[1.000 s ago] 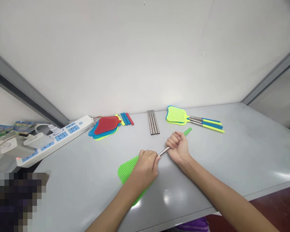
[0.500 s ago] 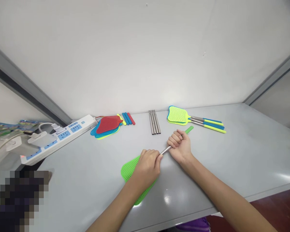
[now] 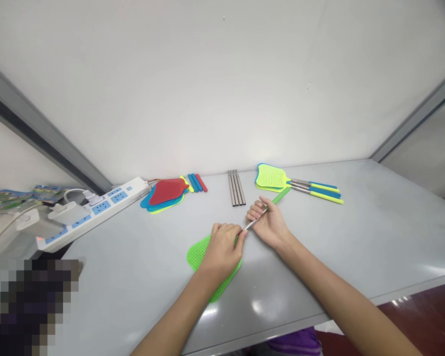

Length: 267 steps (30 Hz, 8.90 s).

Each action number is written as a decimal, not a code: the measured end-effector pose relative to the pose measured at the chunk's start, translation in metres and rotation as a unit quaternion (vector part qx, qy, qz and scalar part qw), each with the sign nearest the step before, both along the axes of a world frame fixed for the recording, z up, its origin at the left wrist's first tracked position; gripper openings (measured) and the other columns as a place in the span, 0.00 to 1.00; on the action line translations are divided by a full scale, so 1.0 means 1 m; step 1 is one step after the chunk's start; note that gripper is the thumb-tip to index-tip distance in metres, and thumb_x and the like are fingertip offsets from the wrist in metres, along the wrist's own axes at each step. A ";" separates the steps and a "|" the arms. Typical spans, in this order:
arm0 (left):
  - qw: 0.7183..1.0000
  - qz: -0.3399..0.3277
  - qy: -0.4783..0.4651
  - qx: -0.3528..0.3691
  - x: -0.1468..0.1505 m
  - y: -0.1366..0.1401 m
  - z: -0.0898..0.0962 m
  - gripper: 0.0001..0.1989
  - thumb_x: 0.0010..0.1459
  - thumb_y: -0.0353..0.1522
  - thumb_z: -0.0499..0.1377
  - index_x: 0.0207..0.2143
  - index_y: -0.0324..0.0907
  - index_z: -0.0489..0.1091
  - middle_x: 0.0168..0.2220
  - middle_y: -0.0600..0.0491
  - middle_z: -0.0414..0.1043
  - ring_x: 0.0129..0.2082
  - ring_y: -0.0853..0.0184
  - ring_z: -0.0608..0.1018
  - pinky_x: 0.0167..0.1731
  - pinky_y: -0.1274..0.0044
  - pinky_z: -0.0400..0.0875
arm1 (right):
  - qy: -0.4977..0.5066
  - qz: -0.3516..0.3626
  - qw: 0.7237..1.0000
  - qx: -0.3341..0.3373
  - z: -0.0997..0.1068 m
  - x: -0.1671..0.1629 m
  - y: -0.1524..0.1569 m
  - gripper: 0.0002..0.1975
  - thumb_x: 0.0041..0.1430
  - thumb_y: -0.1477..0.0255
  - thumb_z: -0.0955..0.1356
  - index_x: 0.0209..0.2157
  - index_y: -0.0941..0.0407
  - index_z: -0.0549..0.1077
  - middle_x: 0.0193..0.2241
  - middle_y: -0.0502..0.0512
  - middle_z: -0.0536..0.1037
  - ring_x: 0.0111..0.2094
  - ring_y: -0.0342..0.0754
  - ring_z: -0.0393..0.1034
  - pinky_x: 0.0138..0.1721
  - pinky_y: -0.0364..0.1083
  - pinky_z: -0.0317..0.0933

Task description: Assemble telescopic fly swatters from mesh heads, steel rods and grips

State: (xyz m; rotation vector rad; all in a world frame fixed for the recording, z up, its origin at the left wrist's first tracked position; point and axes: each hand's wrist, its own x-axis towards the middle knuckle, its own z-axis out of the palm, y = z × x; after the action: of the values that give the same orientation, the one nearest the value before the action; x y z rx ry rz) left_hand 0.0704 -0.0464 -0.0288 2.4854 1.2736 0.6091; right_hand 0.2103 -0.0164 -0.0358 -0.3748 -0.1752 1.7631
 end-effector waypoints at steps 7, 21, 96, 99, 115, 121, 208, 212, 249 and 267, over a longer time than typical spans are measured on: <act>1.000 -0.002 0.010 0.002 0.002 0.001 0.001 0.14 0.58 0.34 0.41 0.25 0.41 0.61 0.26 0.55 0.66 0.30 0.69 0.67 0.35 0.73 0.55 | -0.021 0.075 0.997 0.019 -0.004 -0.006 -0.004 0.15 0.52 0.69 0.60 0.15 0.57 0.53 0.12 0.43 0.51 0.15 0.38 0.50 0.19 0.39 0.52; 1.000 -0.004 0.004 -0.005 0.001 0.001 0.000 0.14 0.58 0.35 0.42 0.26 0.41 0.62 0.29 0.54 0.62 0.32 0.69 0.65 0.37 0.73 0.55 | -0.030 0.066 0.997 0.024 0.006 0.013 0.005 0.14 0.53 0.69 0.60 0.16 0.57 0.55 0.12 0.43 0.53 0.14 0.38 0.49 0.18 0.39 0.50; 0.999 -0.004 -0.028 -0.033 0.008 -0.012 0.003 0.12 0.58 0.34 0.43 0.26 0.42 0.60 0.27 0.55 0.63 0.30 0.69 0.65 0.36 0.74 0.56 | -0.001 0.029 0.997 0.076 0.009 0.016 0.000 0.17 0.56 0.69 0.58 0.15 0.57 0.51 0.10 0.42 0.47 0.12 0.36 0.43 0.13 0.37 0.44; 0.997 0.019 -0.068 -0.030 0.005 -0.007 0.003 0.09 0.56 0.36 0.46 0.35 0.43 0.61 0.35 0.53 0.65 0.38 0.67 0.65 0.41 0.73 0.56 | -0.001 0.002 0.997 0.082 0.011 0.022 0.002 0.16 0.56 0.71 0.58 0.16 0.56 0.52 0.11 0.42 0.47 0.12 0.36 0.44 0.14 0.37 0.46; 0.816 0.178 -0.462 -0.298 -0.007 0.015 0.004 0.19 0.47 0.39 0.55 0.41 0.41 0.60 0.40 0.48 0.68 0.41 0.63 0.70 0.40 0.71 0.64 | 0.012 -0.133 0.988 0.083 0.013 0.048 0.013 0.15 0.55 0.67 0.58 0.18 0.56 0.51 0.15 0.44 0.53 0.16 0.38 0.52 0.20 0.40 0.54; 0.819 0.204 -0.471 -0.258 -0.007 0.016 0.003 0.20 0.47 0.38 0.56 0.42 0.42 0.58 0.40 0.48 0.67 0.41 0.64 0.70 0.40 0.71 0.63 | -0.069 -0.108 0.988 0.086 0.016 0.044 0.012 0.12 0.53 0.68 0.60 0.19 0.55 0.57 0.14 0.44 0.55 0.17 0.39 0.53 0.21 0.41 0.55; 0.769 0.248 -0.546 -0.224 -0.015 0.020 0.000 0.14 0.45 0.38 0.58 0.34 0.42 0.63 0.33 0.54 0.68 0.34 0.68 0.71 0.36 0.75 0.64 | -0.258 -0.013 0.963 0.076 -0.006 0.032 0.016 0.18 0.54 0.65 0.57 0.17 0.58 0.66 0.05 0.43 0.52 0.10 0.36 0.41 0.15 0.39 0.41; 0.760 0.249 -0.551 -0.238 -0.015 0.020 0.001 0.14 0.44 0.38 0.58 0.34 0.41 0.63 0.34 0.54 0.68 0.35 0.68 0.71 0.37 0.74 0.63 | -0.260 -0.009 0.963 0.073 -0.005 0.034 0.016 0.17 0.54 0.64 0.58 0.17 0.58 0.65 0.05 0.43 0.52 0.10 0.36 0.41 0.15 0.39 0.41; 0.757 0.261 -0.534 -0.272 -0.020 0.024 0.009 0.12 0.44 0.38 0.58 0.30 0.43 0.61 0.28 0.57 0.66 0.30 0.69 0.70 0.32 0.77 0.64 | -0.275 0.084 0.956 0.051 -0.003 0.040 0.012 0.08 0.52 0.68 0.59 0.32 0.56 0.66 0.11 0.43 0.54 0.15 0.38 0.45 0.22 0.41 0.47; 0.658 0.299 -0.586 -0.366 -0.038 0.038 0.008 0.16 0.45 0.41 0.57 0.34 0.39 0.68 0.28 0.53 0.71 0.26 0.67 0.72 0.24 0.79 0.64 | -0.273 0.095 0.957 0.030 -0.001 0.023 0.013 0.15 0.55 0.65 0.57 0.25 0.57 0.68 0.14 0.48 0.54 0.19 0.42 0.48 0.27 0.44 0.48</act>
State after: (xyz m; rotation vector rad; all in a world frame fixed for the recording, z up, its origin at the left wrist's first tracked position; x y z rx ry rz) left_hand 0.0325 -0.0082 -0.0210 0.6009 1.2547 1.2127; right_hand 0.2335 -0.0033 -0.0367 -0.8190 -0.6759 1.8002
